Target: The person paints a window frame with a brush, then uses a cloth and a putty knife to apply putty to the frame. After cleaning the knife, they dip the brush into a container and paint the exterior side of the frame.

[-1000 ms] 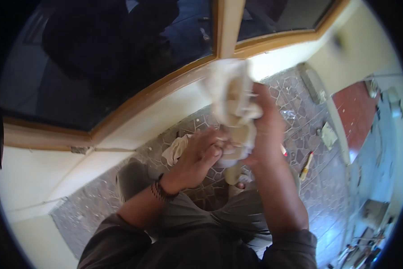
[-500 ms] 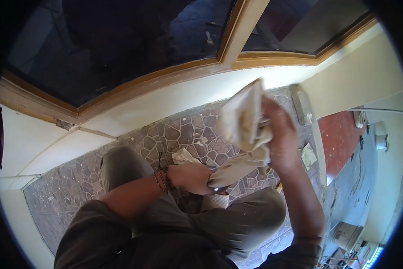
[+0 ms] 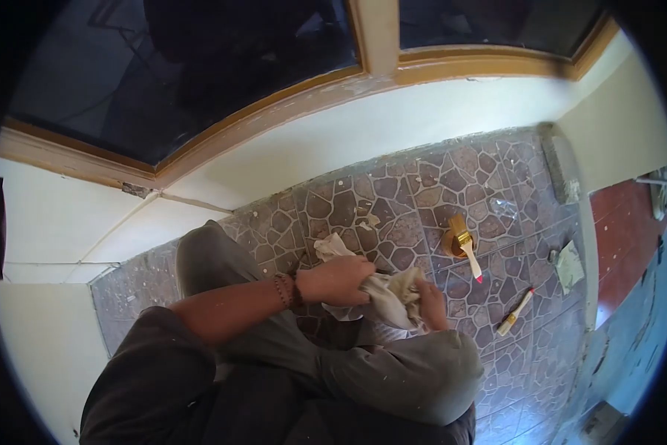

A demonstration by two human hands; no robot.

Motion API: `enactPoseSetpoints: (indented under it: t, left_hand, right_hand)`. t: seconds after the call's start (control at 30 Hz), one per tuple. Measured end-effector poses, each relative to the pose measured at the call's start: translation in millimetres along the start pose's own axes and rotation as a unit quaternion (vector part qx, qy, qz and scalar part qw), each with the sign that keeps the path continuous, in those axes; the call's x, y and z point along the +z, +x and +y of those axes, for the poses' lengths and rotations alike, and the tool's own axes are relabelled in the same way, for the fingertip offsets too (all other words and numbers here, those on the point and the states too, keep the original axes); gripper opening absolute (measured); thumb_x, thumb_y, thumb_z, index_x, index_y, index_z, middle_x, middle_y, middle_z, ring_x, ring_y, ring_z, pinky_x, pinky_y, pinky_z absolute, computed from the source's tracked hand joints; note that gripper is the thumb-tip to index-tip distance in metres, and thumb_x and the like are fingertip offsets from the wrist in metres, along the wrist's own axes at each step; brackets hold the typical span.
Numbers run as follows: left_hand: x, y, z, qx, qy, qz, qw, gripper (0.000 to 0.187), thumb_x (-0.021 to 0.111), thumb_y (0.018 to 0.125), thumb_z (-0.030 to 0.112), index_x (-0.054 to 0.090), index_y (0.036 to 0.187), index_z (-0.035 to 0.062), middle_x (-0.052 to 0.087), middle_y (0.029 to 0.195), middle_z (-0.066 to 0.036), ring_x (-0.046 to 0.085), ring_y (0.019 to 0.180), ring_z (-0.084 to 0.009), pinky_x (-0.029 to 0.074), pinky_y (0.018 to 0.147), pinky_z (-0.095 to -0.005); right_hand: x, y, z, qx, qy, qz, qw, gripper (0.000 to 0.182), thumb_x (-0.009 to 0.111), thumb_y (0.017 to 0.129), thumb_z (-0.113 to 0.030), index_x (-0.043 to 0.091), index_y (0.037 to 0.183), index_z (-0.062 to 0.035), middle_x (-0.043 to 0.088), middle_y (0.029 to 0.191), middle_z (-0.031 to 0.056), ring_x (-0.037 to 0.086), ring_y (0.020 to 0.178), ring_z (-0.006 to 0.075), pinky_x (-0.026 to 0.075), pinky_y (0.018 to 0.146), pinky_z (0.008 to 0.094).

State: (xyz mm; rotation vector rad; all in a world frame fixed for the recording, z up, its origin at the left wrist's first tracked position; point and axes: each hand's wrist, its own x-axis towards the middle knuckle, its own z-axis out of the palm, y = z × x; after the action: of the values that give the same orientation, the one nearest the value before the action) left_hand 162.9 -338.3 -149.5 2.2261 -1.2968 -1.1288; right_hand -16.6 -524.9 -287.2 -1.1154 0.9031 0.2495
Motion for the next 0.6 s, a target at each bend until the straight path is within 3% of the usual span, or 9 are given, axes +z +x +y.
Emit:
enactPoseSetpoints:
  t: [0.1, 0.17, 0.2, 0.3, 0.33, 0.37, 0.43, 0.5, 0.6]
  left_hand:
    - [30, 30, 15, 0.139, -0.068, 0.064, 0.986, 0.033, 0.066, 0.072, 0.023, 0.059, 0.093, -0.0011, 0.058, 0.099, -0.020, 0.057, 0.094, -0.0362, 0.047, 0.082, -0.0416]
    - [45, 45, 29, 0.155, -0.118, 0.066, 0.979, 0.032, 0.067, 0.071, 0.019, 0.060, 0.098, 0.0021, 0.055, 0.103, -0.017, 0.053, 0.098, -0.0346, 0.044, 0.086, -0.0421]
    - [53, 51, 33, 0.158, -0.118, 0.054, 0.979, 0.032, 0.067, 0.071, 0.019, 0.060, 0.098, 0.0021, 0.055, 0.103, -0.017, 0.053, 0.098, -0.0346, 0.044, 0.086, -0.0421]
    - [91, 71, 23, 0.181, -0.054, 0.229, 0.955, 0.039, 0.066, 0.071, 0.014, 0.061, 0.110, 0.0073, 0.055, 0.108, -0.017, 0.052, 0.107, -0.0351, 0.040, 0.093, -0.0439]
    - [98, 75, 11, 0.187, -0.021, 0.247, 0.951, 0.040, 0.065, 0.071, 0.013, 0.061, 0.111, 0.0078, 0.055, 0.110, -0.017, 0.051, 0.108, -0.0354, 0.040, 0.095, -0.0436]
    - [102, 71, 5, 0.187, 0.001, 0.257, 0.948, 0.041, 0.065, 0.071, 0.012, 0.061, 0.112, 0.0083, 0.054, 0.111, -0.018, 0.051, 0.110, -0.0357, 0.039, 0.096, -0.0434]
    - [104, 63, -3, 0.160, 0.044, 0.268, 0.949, 0.047, 0.064, 0.071, 0.016, 0.058, 0.117, 0.0113, 0.053, 0.109, -0.021, 0.050, 0.104, -0.0385, 0.040, 0.090, -0.0468]
    - [103, 61, 0, 0.113, 0.056, 0.279, 0.952, 0.045, 0.064, 0.073, 0.017, 0.058, 0.117, 0.0096, 0.054, 0.106, -0.018, 0.050, 0.102, -0.0364, 0.039, 0.088, -0.0465]
    - [103, 56, 8, 0.066, 0.073, 0.238, 0.966, 0.043, 0.064, 0.075, 0.018, 0.057, 0.117, 0.0084, 0.055, 0.102, -0.015, 0.051, 0.098, -0.0334, 0.038, 0.083, -0.0450]
  right_hand:
    - [-40, -4, 34, -0.040, 0.097, 0.061, 0.993, 0.035, 0.059, 0.091, -0.034, 0.061, 0.099, 0.0003, 0.063, 0.080, 0.0037, 0.058, 0.068, 0.0109, 0.047, 0.061, 0.0275]
    - [-44, -30, 18, -0.073, -0.121, 0.103, 0.985, 0.036, 0.059, 0.090, -0.033, 0.059, 0.102, 0.0004, 0.066, 0.082, 0.0110, 0.064, 0.073, 0.0223, 0.049, 0.066, 0.0342]
    - [-42, -32, 18, -0.067, -0.112, 0.109, 0.985, 0.036, 0.059, 0.090, -0.033, 0.059, 0.102, 0.0004, 0.066, 0.082, 0.0110, 0.064, 0.073, 0.0223, 0.049, 0.066, 0.0342]
    - [-33, -27, 16, -0.271, -0.309, 0.122, 0.904, 0.041, 0.055, 0.091, -0.032, 0.050, 0.123, -0.0063, 0.063, 0.095, 0.0282, 0.059, 0.095, 0.0483, 0.048, 0.076, 0.0488]
    - [-33, -18, 30, -0.312, -0.374, 0.186, 0.853, 0.052, 0.056, 0.091, -0.032, 0.040, 0.136, -0.0112, 0.063, 0.095, 0.0278, 0.060, 0.087, 0.0484, 0.048, 0.074, 0.0518]
    - [-20, -33, 1, -0.246, -0.377, 0.176, 0.876, 0.062, 0.057, 0.090, -0.032, 0.029, 0.142, -0.0114, 0.064, 0.096, 0.0271, 0.060, 0.080, 0.0490, 0.049, 0.069, 0.0537]
    - [-12, -37, -20, -0.302, -0.408, 0.151, 0.848, 0.067, 0.061, 0.087, -0.029, 0.029, 0.143, -0.0112, 0.065, 0.095, 0.0235, 0.062, 0.069, 0.0431, 0.050, 0.058, 0.0501]
    - [-8, -32, -20, -0.351, -0.409, 0.163, 0.826, 0.068, 0.065, 0.085, -0.026, 0.032, 0.142, -0.0117, 0.065, 0.082, 0.0211, 0.063, 0.066, 0.0408, 0.050, 0.058, 0.0471]
    - [-8, -29, -24, -0.373, -0.433, 0.164, 0.804, 0.065, 0.065, 0.085, -0.027, 0.036, 0.140, -0.0114, 0.065, 0.086, 0.0185, 0.064, 0.066, 0.0368, 0.052, 0.056, 0.0427]
